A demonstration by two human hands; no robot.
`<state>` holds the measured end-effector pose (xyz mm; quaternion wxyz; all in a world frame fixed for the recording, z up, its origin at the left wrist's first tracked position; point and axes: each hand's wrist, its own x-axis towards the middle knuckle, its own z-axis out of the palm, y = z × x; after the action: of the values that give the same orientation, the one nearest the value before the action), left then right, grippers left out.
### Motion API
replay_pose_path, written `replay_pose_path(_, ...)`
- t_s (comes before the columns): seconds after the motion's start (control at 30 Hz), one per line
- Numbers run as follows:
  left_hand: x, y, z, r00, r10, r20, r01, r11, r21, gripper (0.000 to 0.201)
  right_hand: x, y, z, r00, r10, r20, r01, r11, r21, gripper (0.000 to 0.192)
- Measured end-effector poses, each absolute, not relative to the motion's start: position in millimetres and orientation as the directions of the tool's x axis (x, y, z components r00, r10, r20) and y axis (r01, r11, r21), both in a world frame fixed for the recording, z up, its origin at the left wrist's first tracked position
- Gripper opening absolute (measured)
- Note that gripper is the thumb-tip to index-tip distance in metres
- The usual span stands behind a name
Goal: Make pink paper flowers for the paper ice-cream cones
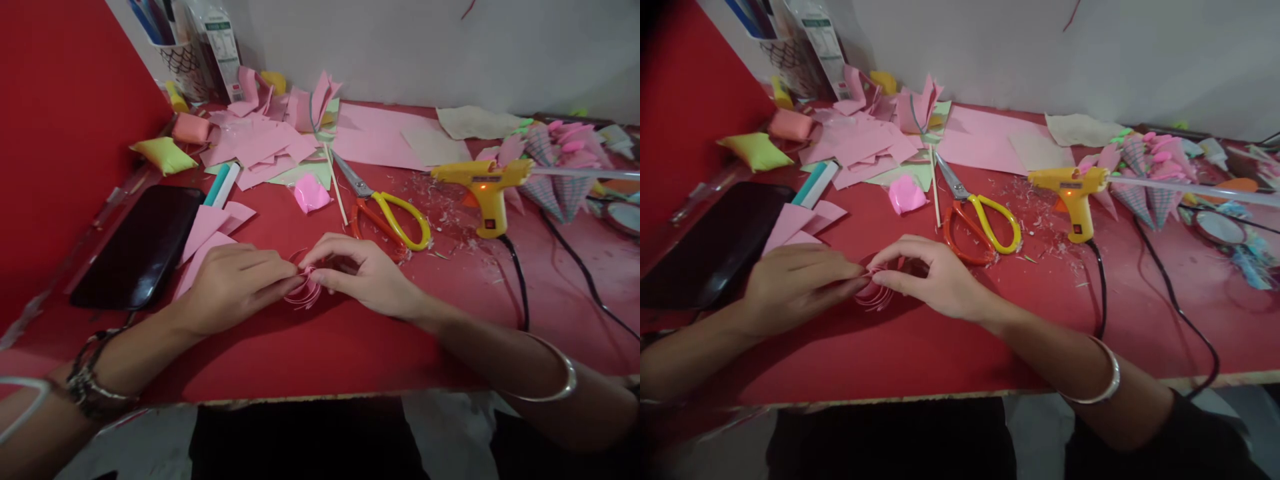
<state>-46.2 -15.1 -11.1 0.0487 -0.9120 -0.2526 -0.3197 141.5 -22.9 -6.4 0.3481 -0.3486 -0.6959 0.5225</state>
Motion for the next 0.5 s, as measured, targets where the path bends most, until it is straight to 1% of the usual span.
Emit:
replay_pose_path(0.3,-47.1,-14.7,-10.3,0.667,0.427,0.611,0.497,-0.866,0.062,0.024,141.1,-23.2,-5.3,-0.523,0.845,0.112,0.118,0.202,-0.972,0.006)
replay_pose_path(0.5,-46.7,-15.3,-9.3,0.661,0.44,0.608,0.51,-0.858,0.066,0.023,142.5,-23.9,-5.0,-0.53,0.832,0.162,0.139,0.274,-0.951,0.008)
